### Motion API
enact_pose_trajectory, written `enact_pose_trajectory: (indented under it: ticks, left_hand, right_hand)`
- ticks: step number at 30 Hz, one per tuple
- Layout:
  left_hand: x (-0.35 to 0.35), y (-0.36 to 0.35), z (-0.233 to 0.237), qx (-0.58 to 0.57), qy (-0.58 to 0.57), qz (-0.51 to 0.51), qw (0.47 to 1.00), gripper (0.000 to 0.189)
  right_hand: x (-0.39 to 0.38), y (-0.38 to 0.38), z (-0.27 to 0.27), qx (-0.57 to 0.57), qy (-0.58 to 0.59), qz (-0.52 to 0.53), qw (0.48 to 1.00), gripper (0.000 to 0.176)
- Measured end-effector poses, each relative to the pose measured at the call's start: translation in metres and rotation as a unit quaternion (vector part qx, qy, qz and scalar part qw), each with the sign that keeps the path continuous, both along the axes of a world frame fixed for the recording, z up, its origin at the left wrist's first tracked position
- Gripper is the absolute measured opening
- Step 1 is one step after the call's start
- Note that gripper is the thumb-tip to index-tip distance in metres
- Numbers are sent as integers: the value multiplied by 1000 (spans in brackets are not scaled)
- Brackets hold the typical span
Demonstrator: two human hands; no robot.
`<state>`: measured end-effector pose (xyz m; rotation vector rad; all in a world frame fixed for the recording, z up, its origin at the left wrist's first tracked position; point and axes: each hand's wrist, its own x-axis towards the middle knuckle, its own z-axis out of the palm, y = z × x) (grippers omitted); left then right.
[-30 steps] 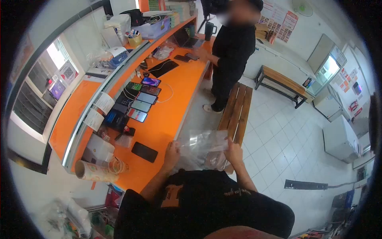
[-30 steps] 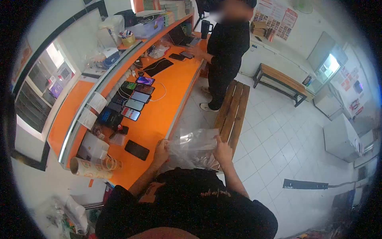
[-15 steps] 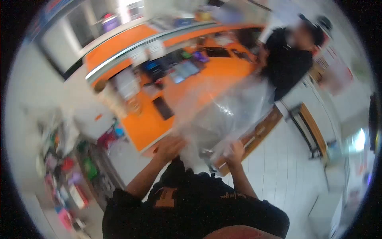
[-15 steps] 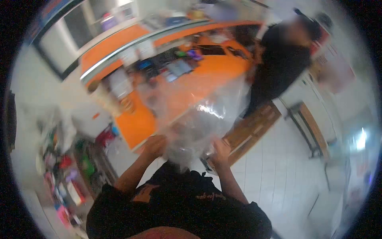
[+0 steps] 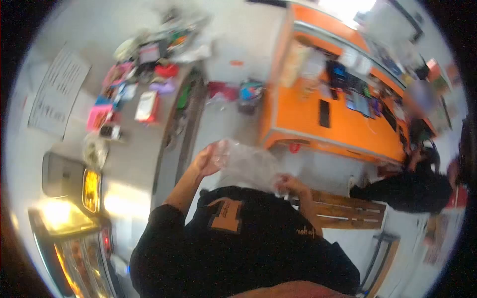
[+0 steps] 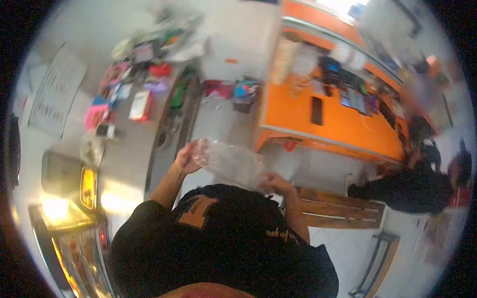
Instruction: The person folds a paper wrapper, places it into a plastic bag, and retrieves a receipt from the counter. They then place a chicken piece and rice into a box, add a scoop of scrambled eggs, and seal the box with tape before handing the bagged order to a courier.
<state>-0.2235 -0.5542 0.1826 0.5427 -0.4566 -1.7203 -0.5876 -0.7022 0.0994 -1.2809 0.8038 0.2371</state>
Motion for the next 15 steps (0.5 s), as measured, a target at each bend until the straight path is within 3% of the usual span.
enact_pose_trajectory:
  ticks: [1,2,5,6,7,8,10,11,12,13,15]
  left_hand:
    - [10,17,25,-28,-237,23,971,29]
    - [27,39,32,-52,-464,37,884,29]
    - [78,109,-29,-69,-662,225,712,22]
    - [94,132,-32,43,-603,228,763,24]
    - [108,152,-28,149,-533,226,802,27]
    - [117,165,-19,248,-455,222,826,29]
    - [134,185,-9,270,-322,285,861,30]
    - [138,194,-6,278,-252,314,872,31]
    - [146,201,-3,258,-200,329,886,31]
    - [158,212,-5,281,-213,367,861,31]
    - [182,228,-14,326,-238,435,805,33]
  right_hand:
    - [14,-11,-22,99,-90,-66,989,35]
    - [32,-23,-47,190,-175,-136,956,34]
    - [145,-1,16,269,-195,-275,902,30]
    - [185,9,0,3,-210,-243,947,29]
    - [222,19,-25,-264,-220,-193,919,28]
    - [249,32,-37,-512,-223,-132,819,27]
    - [317,96,8,-575,-260,-186,753,36]
    - [346,125,10,-492,-276,-24,826,38]
    - [379,156,10,-491,-275,76,823,39]
    - [412,186,11,-483,-277,175,812,40]
    - [467,215,15,-629,-307,204,684,35]
